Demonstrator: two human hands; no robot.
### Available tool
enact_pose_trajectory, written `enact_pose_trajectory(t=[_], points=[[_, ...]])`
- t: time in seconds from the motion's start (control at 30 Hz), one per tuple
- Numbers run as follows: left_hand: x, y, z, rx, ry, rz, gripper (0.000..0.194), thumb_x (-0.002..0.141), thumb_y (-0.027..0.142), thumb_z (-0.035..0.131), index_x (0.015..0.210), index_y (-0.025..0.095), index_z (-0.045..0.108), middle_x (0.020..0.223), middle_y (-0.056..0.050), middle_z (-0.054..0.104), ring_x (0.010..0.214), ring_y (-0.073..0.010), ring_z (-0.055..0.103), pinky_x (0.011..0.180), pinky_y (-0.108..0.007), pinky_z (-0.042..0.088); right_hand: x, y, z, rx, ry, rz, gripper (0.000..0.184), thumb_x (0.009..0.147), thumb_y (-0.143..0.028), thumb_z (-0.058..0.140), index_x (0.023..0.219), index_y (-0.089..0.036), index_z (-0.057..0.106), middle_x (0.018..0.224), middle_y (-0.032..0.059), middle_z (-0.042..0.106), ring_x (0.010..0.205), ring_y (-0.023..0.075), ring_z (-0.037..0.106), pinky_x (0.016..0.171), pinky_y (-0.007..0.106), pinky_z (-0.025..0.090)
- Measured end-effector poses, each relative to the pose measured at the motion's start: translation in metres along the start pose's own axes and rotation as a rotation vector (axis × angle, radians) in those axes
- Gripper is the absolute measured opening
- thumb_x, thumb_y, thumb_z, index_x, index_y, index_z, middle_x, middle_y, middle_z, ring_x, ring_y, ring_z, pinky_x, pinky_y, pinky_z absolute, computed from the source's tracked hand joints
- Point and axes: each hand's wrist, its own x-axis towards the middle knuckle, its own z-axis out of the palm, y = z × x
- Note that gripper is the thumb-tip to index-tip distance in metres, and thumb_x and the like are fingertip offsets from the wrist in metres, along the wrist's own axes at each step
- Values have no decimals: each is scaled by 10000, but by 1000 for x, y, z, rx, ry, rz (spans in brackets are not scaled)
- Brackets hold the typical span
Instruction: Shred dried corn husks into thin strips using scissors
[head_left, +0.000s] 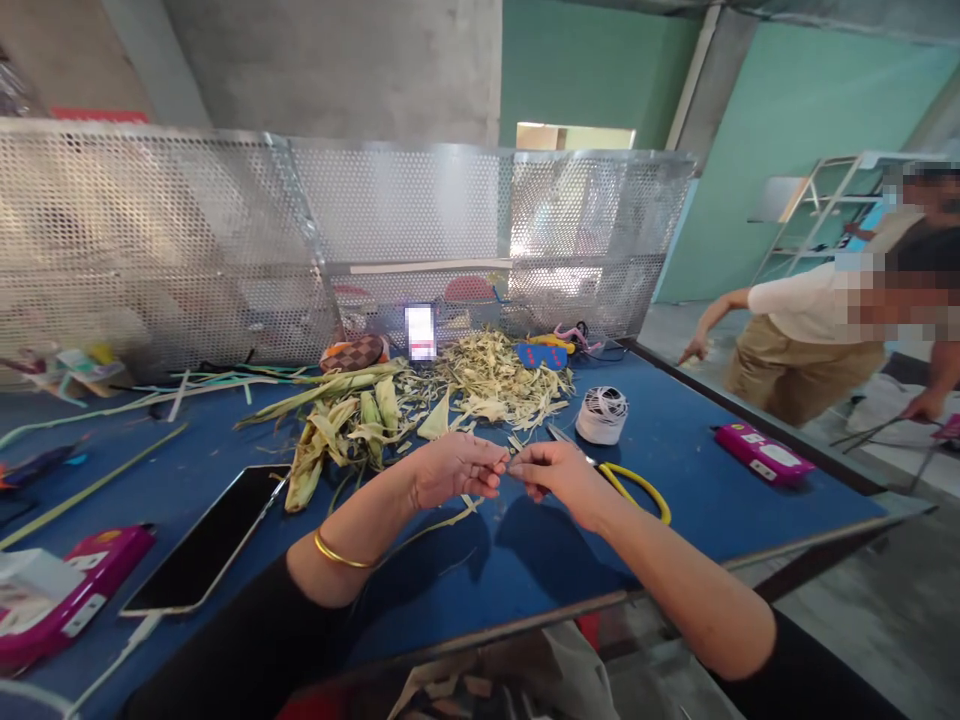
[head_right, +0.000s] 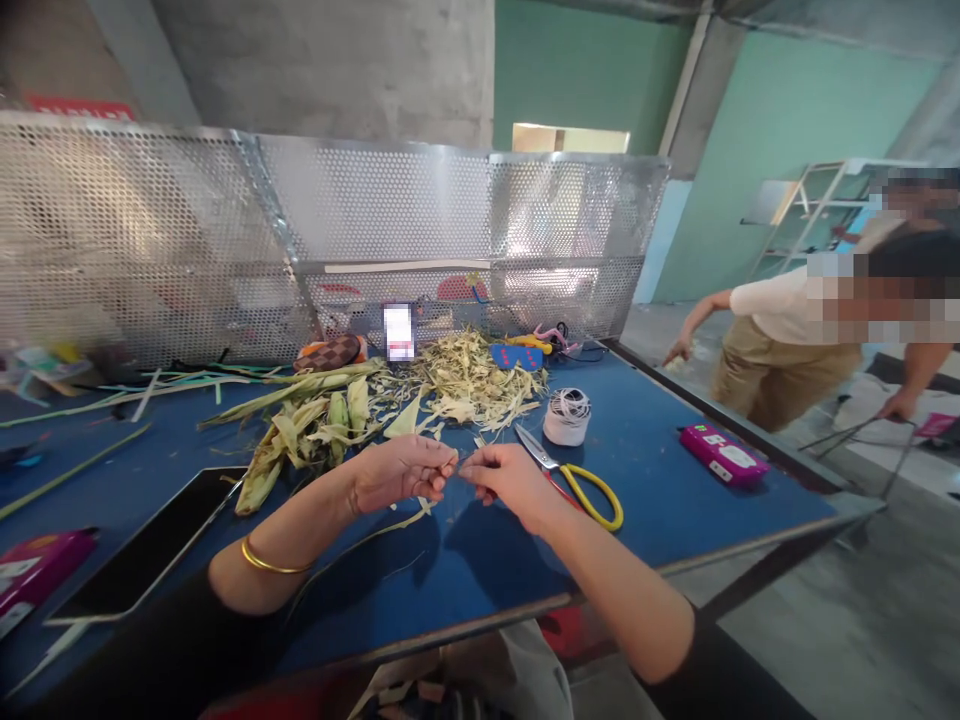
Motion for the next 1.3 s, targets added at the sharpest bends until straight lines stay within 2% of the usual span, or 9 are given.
enact_pose_trajectory(t=[0.13,0.23,0.37,0.5,0.6,0.7,0.8,0.9,1.3], points=[[-4,0,-1,66,108,1,246,629,312,763,715,120,636,731,-31,664,578,-98,613,555,-205,506,1,5,-7,-54,-21,2,214,716,-388,604,704,-182,549,564,-36,554,525,119,560,515,242,441],[-12,6,0,157,235,55,249,659,337,738,762,132,641,933,-81,695,656,-140,660,530,-215,498,0,5,-20,-537,72,-118,117,801,-268,510,727,-191,557,637,-5,585,601,142,582,590,261,438],[-25,18,-7,200,387,187,202,715,325,684,743,129,641,796,-59,686,621,-105,627,511,-180,472,-1,9,-34,-1329,229,-226,176,840,-167,466,800,-184,637,892,75,638,737,174,585,639,272,381],[-34,19,-20,194,508,255,205,733,333,659,702,138,601,630,4,608,508,-71,554,464,-171,437,0,10,-37,-1608,212,-253,240,840,-118,455,804,-153,690,908,130,648,832,229,587,740,329,372],[-35,12,-26,197,549,301,226,705,345,682,685,137,594,593,23,580,477,-60,525,483,-183,441,2,2,-33,-1543,310,-424,218,836,-140,494,905,-152,700,1033,142,644,1009,285,539,902,412,331],[-32,3,-23,188,519,346,231,689,345,694,685,130,610,591,18,590,464,-54,512,493,-187,439,7,-11,-18,-1205,370,-593,242,861,-257,524,1031,-171,674,1070,108,646,1045,262,534,958,417,324],[-27,-4,-17,199,504,353,206,702,320,678,694,121,625,588,3,607,467,-66,527,478,-186,436,17,-21,6,-730,220,-532,283,835,-323,569,1071,-196,658,981,63,673,913,200,603,834,333,443],[-24,-8,-15,224,494,345,163,726,278,651,691,119,633,558,5,608,449,-66,522,470,-183,437,30,-21,28,-475,60,-425,216,782,-309,615,962,-221,697,856,31,687,769,176,621,694,289,481],[-21,-15,-23,89,469,224,143,721,252,669,677,118,654,595,-14,637,488,-79,563,526,-205,486,44,-3,37,-457,135,-550,144,799,-307,584,737,-211,671,725,23,640,657,157,580,630,274,456]])
